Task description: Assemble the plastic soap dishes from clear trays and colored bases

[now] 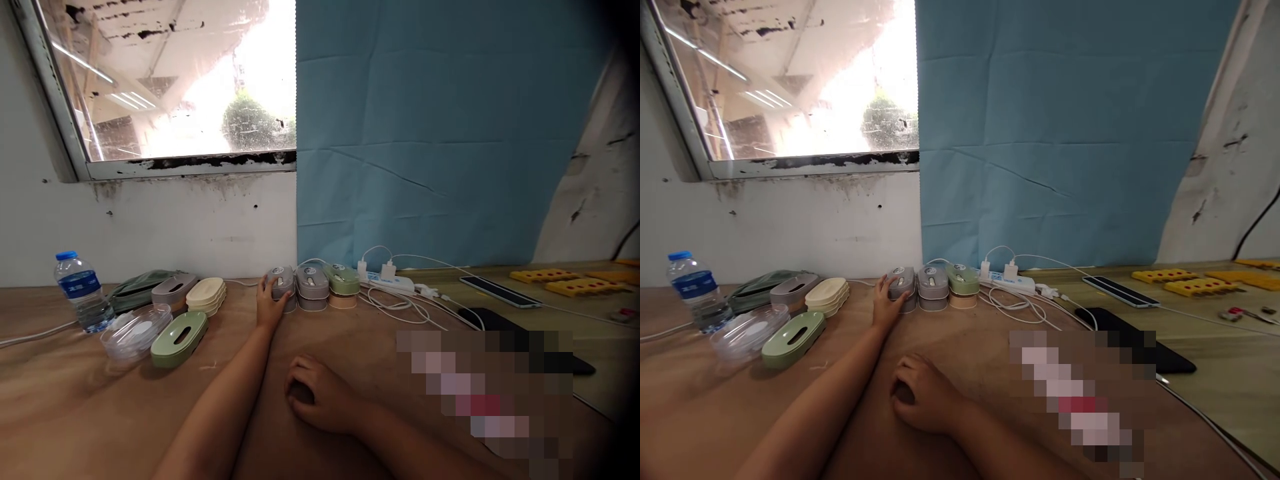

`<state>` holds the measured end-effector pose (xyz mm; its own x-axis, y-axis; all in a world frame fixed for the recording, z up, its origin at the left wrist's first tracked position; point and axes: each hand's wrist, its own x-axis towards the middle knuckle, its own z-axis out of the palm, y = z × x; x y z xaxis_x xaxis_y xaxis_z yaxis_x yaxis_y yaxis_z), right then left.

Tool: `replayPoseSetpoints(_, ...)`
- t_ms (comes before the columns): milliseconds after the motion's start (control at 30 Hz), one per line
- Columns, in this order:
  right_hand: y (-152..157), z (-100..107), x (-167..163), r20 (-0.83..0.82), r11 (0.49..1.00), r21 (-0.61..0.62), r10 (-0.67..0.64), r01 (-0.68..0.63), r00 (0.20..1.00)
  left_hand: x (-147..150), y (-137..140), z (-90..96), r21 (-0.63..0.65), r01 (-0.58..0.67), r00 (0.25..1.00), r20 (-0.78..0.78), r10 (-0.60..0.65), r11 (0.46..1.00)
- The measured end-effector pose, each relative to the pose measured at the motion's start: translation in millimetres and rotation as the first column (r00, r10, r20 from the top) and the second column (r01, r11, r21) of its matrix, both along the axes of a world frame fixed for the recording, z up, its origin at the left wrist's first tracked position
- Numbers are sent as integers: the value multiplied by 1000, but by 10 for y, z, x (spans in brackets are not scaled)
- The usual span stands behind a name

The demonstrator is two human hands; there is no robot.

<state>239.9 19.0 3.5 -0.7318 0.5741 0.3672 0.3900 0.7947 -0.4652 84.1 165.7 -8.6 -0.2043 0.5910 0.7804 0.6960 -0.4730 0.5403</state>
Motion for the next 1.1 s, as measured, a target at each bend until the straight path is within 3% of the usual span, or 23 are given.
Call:
replayPoseSetpoints(133,2,-8,5,-6,1000,10,12,-12,1000,-131,-170,57,96,-81,987,147,66,992)
replayPoseSetpoints(233,2,-14,13,-6,1000,9,9,-9,1000,-264,-435,83,116,-101,983,168,81,988)
replayPoseSetpoints(467,-32,25,20,-21,999,-42,-26,25,999,-543,-1230,61,-105,58,997,-46,-63,993)
replayPoseSetpoints(667,-25,18,30,-101,990,-97,-116,106,988,-768,-1620,83,-215,132,989,-37,-143,968)
replayPoseSetpoints(733,-5,-8,30,-125,986,-104,-144,131,982,-826,-1658,97,-250,239,965,-42,-257,938)
replayPoseSetpoints(867,51,-59,18,-205,979,-79,-201,188,958,-861,-1667,130,-325,462,860,-65,-507,825)
replayPoseSetpoints(1100,107,-140,19,-148,977,-126,-190,172,970,-820,-1705,187,-432,577,755,-40,-654,693)
